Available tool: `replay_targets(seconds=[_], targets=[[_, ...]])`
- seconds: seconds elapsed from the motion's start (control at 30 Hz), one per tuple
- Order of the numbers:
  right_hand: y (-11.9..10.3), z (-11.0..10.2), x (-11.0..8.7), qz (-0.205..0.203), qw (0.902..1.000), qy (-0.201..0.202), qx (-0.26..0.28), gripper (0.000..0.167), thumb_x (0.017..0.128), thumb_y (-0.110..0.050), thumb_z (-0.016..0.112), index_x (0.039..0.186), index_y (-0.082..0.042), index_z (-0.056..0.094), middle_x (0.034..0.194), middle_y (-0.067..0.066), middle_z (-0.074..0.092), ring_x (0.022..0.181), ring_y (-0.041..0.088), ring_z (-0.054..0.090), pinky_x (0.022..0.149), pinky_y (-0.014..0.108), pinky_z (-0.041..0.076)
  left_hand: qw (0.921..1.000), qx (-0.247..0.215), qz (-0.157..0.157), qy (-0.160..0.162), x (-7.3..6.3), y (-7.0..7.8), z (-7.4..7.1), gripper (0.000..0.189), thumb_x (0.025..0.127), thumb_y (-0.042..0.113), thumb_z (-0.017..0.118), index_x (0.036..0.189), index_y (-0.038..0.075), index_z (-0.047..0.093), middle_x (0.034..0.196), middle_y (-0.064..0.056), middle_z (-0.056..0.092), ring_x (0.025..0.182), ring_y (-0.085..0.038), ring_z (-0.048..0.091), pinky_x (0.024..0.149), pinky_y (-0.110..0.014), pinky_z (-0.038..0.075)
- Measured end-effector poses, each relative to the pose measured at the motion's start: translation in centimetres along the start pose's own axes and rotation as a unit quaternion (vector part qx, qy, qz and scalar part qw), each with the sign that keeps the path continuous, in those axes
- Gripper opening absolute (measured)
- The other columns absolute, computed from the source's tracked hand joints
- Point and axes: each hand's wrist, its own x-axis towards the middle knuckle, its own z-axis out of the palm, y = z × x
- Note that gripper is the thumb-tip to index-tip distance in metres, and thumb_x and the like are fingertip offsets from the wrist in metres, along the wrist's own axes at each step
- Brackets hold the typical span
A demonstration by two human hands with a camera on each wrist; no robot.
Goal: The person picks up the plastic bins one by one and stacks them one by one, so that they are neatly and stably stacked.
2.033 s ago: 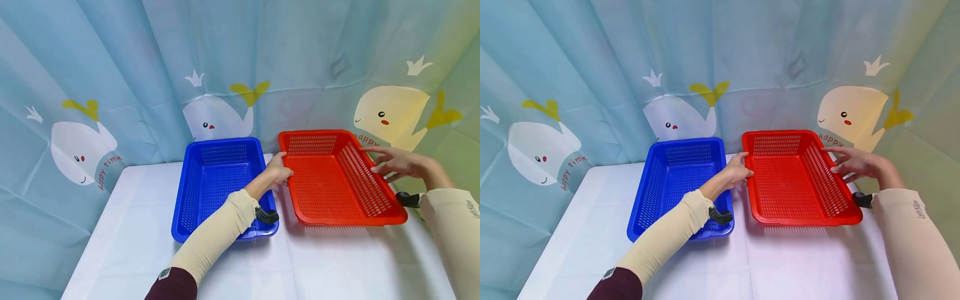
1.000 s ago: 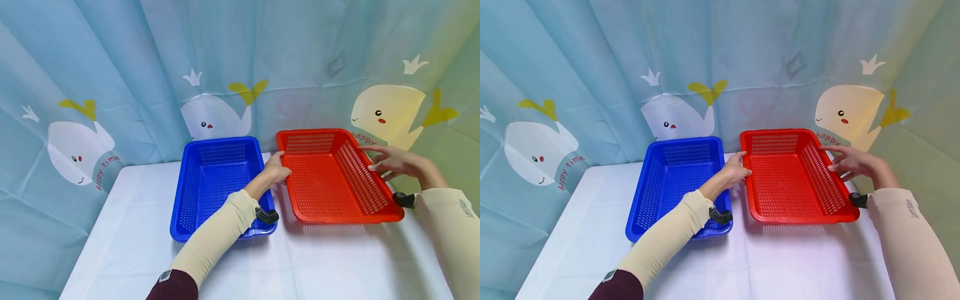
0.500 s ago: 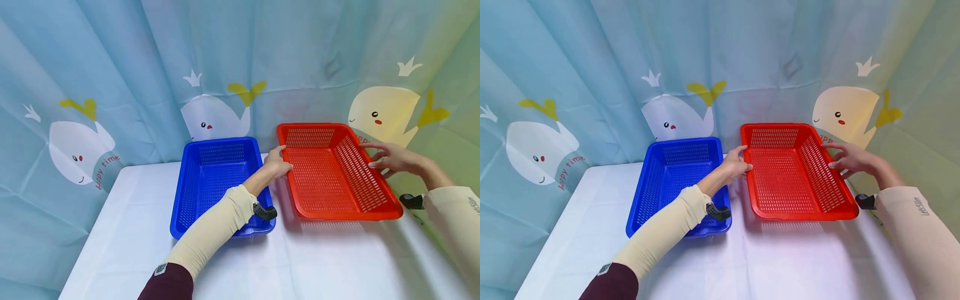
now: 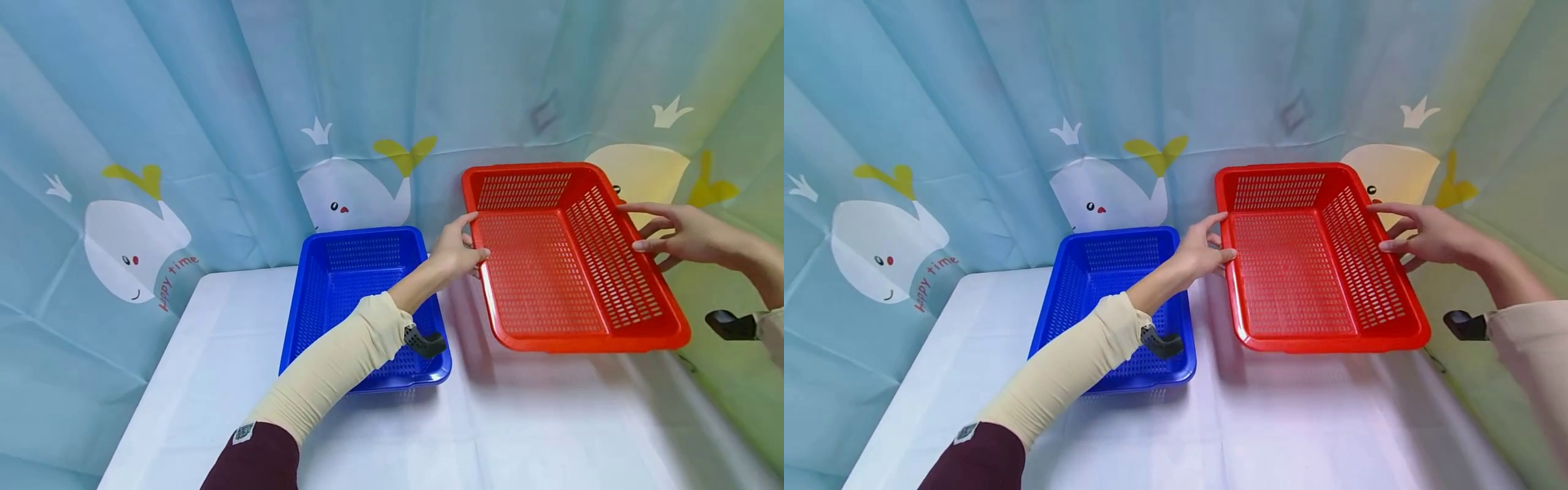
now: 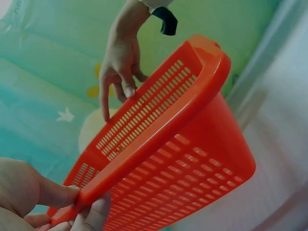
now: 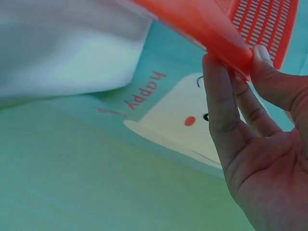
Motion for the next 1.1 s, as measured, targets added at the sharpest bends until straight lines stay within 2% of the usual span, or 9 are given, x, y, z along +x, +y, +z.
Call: replay_targets(seconds=[0.17,0.4,0.6,0.87,1.1], targets=[[-0.8,-0.7,-0.3,0.005,0.9997,0.012,-0.019,0.080,0.098,-0.002,0.066,0.162,-0.001,0.017,0.112,0.031,0.064,0.082,0.029,0.072,0.068,0.048,0.063,0.9999,0.012,0.009,0.000,-0.1,1.0,-0.4,0.079,0.091,-0.007,0.074,0.157,0.022,0.044,0.091,-0.008,0.054,0.061,-0.021,0.066,0.052,-0.032,0.060],[-0.3,-0.9,-0.1,0.005,0.9997,0.010,-0.022,0.082,0.098,-0.001,0.067,0.162,-0.001,0.017,0.111,0.030,0.064,0.081,0.027,0.072,0.068,0.047,0.064,0.9999,0.010,0.012,0.001,0.1,0.8,-0.2,0.078,0.090,-0.007,0.074,0.157,0.021,0.045,0.090,-0.008,0.054,0.059,-0.022,0.067,0.052,-0.033,0.060],[-0.2,-0.5,0.0,-0.007,0.9997,0.017,-0.017,0.083,0.097,-0.003,0.068,0.163,-0.002,0.017,0.112,0.031,0.065,0.079,0.025,0.073,0.066,0.046,0.064,0.9996,0.001,0.024,-0.017,-0.2,0.6,-0.9,0.078,0.091,-0.007,0.072,0.159,0.017,0.041,0.092,-0.011,0.058,0.062,-0.026,0.071,0.055,-0.034,0.061],[-2.7,0.3,0.1,-0.050,0.9981,0.036,-0.001,0.081,0.094,-0.002,0.072,0.161,-0.005,0.027,0.107,0.023,0.067,0.075,0.020,0.072,0.061,0.040,0.063,0.9985,0.008,0.032,-0.043,-1.6,0.7,-4.6,0.078,0.095,-0.003,0.071,0.161,0.020,0.037,0.103,-0.014,0.059,0.067,-0.027,0.070,0.062,-0.039,0.063],[-5.2,1.2,0.3,-0.100,0.9942,0.010,0.037,0.079,0.095,-0.001,0.071,0.162,-0.011,0.029,0.100,0.011,0.068,0.076,0.026,0.073,0.063,0.039,0.063,0.9979,-0.004,0.036,-0.054,-3.2,0.6,-8.4,0.079,0.095,-0.006,0.068,0.162,0.017,0.033,0.102,-0.018,0.062,0.079,-0.028,0.072,0.069,-0.043,0.064]])
